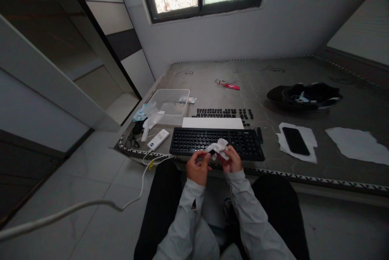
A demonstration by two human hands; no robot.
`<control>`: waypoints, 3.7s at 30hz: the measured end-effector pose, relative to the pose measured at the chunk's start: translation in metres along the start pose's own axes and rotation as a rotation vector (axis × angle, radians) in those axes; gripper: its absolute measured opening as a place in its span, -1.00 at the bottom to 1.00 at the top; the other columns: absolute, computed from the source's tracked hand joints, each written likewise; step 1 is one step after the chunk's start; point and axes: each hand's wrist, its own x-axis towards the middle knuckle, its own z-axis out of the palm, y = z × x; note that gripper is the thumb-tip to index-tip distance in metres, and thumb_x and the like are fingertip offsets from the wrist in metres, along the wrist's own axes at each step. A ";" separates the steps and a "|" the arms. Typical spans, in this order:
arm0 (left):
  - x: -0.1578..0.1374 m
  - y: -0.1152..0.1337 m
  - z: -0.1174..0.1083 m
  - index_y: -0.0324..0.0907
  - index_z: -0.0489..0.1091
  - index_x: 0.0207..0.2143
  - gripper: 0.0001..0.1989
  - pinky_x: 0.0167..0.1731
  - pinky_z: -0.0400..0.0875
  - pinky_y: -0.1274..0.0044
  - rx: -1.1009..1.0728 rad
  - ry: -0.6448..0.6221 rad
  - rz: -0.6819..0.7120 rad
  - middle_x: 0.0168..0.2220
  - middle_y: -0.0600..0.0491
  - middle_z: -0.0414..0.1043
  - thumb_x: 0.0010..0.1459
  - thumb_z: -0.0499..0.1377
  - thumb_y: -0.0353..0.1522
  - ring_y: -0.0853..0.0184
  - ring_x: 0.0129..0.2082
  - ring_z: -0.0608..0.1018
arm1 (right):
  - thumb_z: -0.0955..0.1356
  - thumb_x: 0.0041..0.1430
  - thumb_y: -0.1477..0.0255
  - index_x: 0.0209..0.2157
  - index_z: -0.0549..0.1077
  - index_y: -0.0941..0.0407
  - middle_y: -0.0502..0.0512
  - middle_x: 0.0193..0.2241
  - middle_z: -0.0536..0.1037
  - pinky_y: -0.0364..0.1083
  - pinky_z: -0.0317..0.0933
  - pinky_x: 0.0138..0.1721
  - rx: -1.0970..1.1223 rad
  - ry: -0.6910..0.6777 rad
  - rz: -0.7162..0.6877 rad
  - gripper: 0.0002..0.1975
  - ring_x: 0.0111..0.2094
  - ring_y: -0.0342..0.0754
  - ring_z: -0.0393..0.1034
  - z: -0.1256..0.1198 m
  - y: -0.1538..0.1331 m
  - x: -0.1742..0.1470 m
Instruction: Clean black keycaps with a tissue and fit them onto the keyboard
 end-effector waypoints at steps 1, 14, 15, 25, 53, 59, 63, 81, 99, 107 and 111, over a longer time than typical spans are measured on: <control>0.001 0.000 0.000 -0.22 0.43 -0.35 -0.76 -0.75 0.25 0.71 -0.020 0.001 -0.011 -0.41 0.10 0.44 0.03 0.24 -0.22 0.53 -0.73 0.47 | 0.45 -0.27 0.37 -0.60 0.32 0.08 -0.06 -0.49 0.50 -0.16 0.30 -0.50 -0.028 0.016 -0.033 -0.78 -0.48 -0.13 0.35 -0.001 0.000 0.001; 0.002 -0.002 -0.002 -0.19 0.44 -0.34 -0.81 -0.70 0.27 0.66 0.206 -0.054 0.087 -0.43 0.09 0.49 0.07 0.20 -0.24 0.51 -0.69 0.41 | 0.41 -0.02 0.12 -0.47 0.29 0.05 -0.06 -0.56 0.50 -0.18 0.20 -0.55 -0.437 -0.232 -0.192 -0.67 -0.60 -0.16 0.30 0.004 0.004 -0.007; 0.001 -0.001 -0.003 -0.18 0.45 -0.34 -0.84 -0.66 0.29 0.66 0.256 -0.061 0.144 -0.41 0.08 0.50 0.08 0.19 -0.27 0.50 -0.65 0.43 | 0.45 -0.07 0.15 -0.40 0.33 0.04 -0.05 -0.53 0.53 -0.18 0.23 -0.54 -0.419 -0.217 -0.157 -0.67 -0.58 -0.14 0.34 0.003 0.004 -0.006; -0.002 -0.002 -0.001 -0.15 0.43 -0.38 -0.90 -0.58 0.33 0.63 0.312 -0.051 0.200 -0.42 0.06 0.51 0.09 0.16 -0.33 0.43 -0.58 0.48 | 0.30 0.03 -0.05 -0.38 0.63 0.07 0.11 -0.34 0.65 0.02 0.37 -0.25 -0.699 -0.167 -0.234 -0.49 -0.27 0.14 0.52 0.002 -0.003 -0.007; 0.002 -0.009 -0.006 -0.10 0.44 -0.38 -0.91 -0.39 0.36 0.57 0.565 -0.045 0.464 -0.39 0.03 0.50 0.10 0.13 -0.43 0.33 -0.40 0.52 | 0.56 -0.29 0.45 -0.20 0.57 0.03 0.08 -0.26 0.64 -0.17 0.41 -0.43 -0.117 -0.250 0.200 -0.52 -0.31 -0.02 0.54 -0.007 0.008 0.001; -0.001 -0.003 -0.001 -0.10 0.42 -0.41 -0.93 -0.64 0.34 0.66 0.267 0.009 0.152 -0.51 0.16 0.45 0.03 0.24 -0.31 0.46 -0.65 0.49 | 0.55 -0.26 0.40 -0.15 0.55 0.01 0.09 -0.19 0.62 -0.17 0.38 -0.45 -0.080 -0.253 0.169 -0.49 -0.32 -0.03 0.54 -0.006 0.007 0.002; -0.001 -0.001 0.003 -0.17 0.38 -0.35 -0.75 -0.77 0.28 0.68 -0.022 -0.028 -0.047 -0.48 0.14 0.47 -0.02 0.26 -0.21 0.49 -0.74 0.47 | 0.54 -0.20 0.31 -0.21 0.57 0.03 0.08 -0.23 0.63 -0.16 0.40 -0.42 -0.026 -0.178 0.103 -0.59 -0.34 -0.05 0.53 0.001 0.002 0.000; 0.009 0.000 -0.004 -0.24 0.47 -0.49 -0.64 -0.78 0.05 0.68 -0.195 -0.035 -0.216 -0.67 0.19 0.32 -0.18 0.31 -0.11 0.57 -0.77 0.22 | 0.39 0.06 0.32 -0.15 0.56 -0.07 0.02 -0.14 0.59 0.03 0.27 0.05 -0.695 -0.181 -0.419 -0.73 -0.09 0.06 0.46 0.016 0.010 -0.022; 0.013 0.003 -0.016 -0.19 0.28 -0.41 -0.67 -0.88 0.03 0.72 -0.230 -0.125 -0.197 -0.47 0.11 0.52 -0.08 0.29 -0.17 0.64 -0.87 0.23 | 0.26 0.18 0.29 -0.21 0.49 0.08 0.10 -0.28 0.58 -0.07 0.31 -0.21 -0.997 -0.343 -0.520 -0.75 -0.24 0.01 0.46 -0.009 -0.014 -0.007; 0.011 0.004 -0.013 -0.19 0.50 -0.27 -0.77 -0.60 0.36 0.66 0.104 -0.207 0.030 -0.31 0.00 0.58 0.07 0.20 -0.25 0.38 -0.45 0.57 | 0.37 0.07 0.31 -0.16 0.49 0.08 0.04 -0.39 0.60 -0.07 0.34 -0.21 -1.049 -0.333 -0.403 -0.72 -0.32 -0.03 0.50 -0.011 -0.019 -0.006; 0.013 0.002 -0.014 -0.18 0.55 -0.26 -0.75 -0.32 0.46 0.55 0.174 -0.202 0.075 -0.23 -0.03 0.60 0.10 0.17 -0.24 0.26 -0.22 0.58 | 0.38 0.06 0.30 -0.27 0.54 0.10 0.09 -0.34 0.62 -0.06 0.35 -0.18 -0.984 -0.375 -0.353 -0.78 -0.29 -0.01 0.51 -0.013 -0.025 -0.006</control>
